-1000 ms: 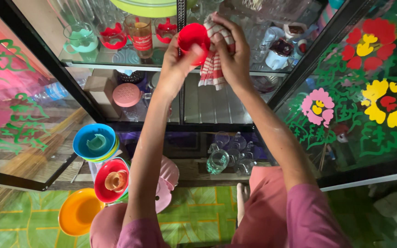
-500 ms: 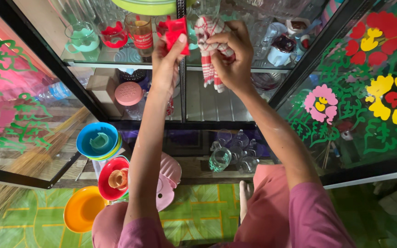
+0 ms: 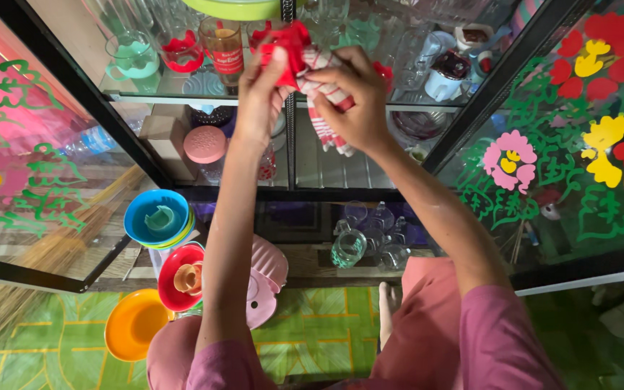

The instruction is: The person wipes various plastic bowls, cups, and a glass jar with a striped cloth while sitting on the floor.

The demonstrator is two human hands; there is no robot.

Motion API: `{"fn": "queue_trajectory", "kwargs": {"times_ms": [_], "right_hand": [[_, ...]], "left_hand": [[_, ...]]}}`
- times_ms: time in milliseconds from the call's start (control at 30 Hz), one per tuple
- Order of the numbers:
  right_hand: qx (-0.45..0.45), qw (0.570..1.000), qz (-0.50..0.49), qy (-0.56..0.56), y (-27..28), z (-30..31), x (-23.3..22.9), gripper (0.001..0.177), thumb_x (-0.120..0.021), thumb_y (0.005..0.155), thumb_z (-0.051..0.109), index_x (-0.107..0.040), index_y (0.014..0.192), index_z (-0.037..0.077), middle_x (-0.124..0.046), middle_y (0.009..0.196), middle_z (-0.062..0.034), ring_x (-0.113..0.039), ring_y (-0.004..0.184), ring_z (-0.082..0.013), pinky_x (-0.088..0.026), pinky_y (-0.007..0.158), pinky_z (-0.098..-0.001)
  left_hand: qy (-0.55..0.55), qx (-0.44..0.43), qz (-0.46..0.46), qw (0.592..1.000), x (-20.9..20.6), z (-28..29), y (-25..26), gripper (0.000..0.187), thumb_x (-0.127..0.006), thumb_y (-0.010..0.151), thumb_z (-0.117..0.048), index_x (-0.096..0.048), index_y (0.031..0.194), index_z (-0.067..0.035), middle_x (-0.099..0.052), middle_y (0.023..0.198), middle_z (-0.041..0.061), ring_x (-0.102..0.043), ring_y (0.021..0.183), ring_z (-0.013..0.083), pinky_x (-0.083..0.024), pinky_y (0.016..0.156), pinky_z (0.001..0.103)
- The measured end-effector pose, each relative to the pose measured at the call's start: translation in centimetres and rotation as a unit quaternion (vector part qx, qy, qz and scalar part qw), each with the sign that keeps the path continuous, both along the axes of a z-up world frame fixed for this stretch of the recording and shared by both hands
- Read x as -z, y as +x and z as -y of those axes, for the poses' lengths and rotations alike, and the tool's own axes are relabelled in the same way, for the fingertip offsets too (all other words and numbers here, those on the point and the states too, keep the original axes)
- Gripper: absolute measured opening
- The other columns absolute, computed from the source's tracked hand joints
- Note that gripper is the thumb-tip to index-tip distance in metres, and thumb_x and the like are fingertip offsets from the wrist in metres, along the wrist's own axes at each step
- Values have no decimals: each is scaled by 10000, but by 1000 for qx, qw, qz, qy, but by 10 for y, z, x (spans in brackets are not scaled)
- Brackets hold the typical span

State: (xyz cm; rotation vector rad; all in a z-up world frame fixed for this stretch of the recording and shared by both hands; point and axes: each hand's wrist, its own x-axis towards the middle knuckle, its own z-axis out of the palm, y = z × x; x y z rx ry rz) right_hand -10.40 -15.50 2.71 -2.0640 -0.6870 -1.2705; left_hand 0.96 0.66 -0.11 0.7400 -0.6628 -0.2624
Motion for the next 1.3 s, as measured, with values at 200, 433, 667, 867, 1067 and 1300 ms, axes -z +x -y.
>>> {"fn": "queue_trajectory", "kwargs": {"times_ms": [200,433,667,867,1067,1300], "right_hand": [[67,997,41,27,-10,-12,-25,274,-818,882,-20,-715,1117,74,-587,1122,-73,-660,995,-210,-551,836,-331],[95,995,16,14,-18,-19,-30,258,-840,918,3,-706,1121,89,-561,1090,-74,-642,979,-246,-542,843,-364],[108,987,4,-122,-21,-21,-26,272,-834,855,33,-742,1087,142,-579,1153,-76,-697,920,-238,-582,766,-366],[146,978,-57,-135,-14,-5,-19,276,-818,847,22,-752,1073,167,-595,1178,-46,-725,949,-226,-613,783,-337],[184,976,-34,-109,-12,-4,-18,274,-824,848,32,-730,1092,114,-568,1162,-72,-707,945,-253,-583,774,-381],[108,982,-97,-120,-26,-27,-18,321,-742,843,-8,-706,1146,93,-548,1206,-127,-690,983,-307,-578,772,-396]], "left_hand": [[141,26,-19,989,5,17,-14,598,-663,958,-510,-626,1240,16,-706,997,84,-698,843,143,-598,697,301],[193,16,-13,981,0,4,-15,612,-647,957,-582,-669,1088,15,-709,879,78,-654,666,139,-528,598,273],[134,-12,-61,989,7,2,0,635,-668,919,-597,-644,1129,2,-700,863,73,-664,632,144,-533,545,267],[136,-25,-51,989,0,-7,-11,644,-644,937,-609,-635,1176,-11,-694,852,64,-639,602,120,-470,491,246],[159,9,-40,986,-9,-5,-22,669,-553,947,-644,-677,1094,-3,-727,825,44,-529,510,92,-319,402,250],[106,-46,-27,993,-1,-12,-8,628,-557,1027,-618,-642,1051,4,-636,763,37,-525,547,98,-337,443,253]]}}
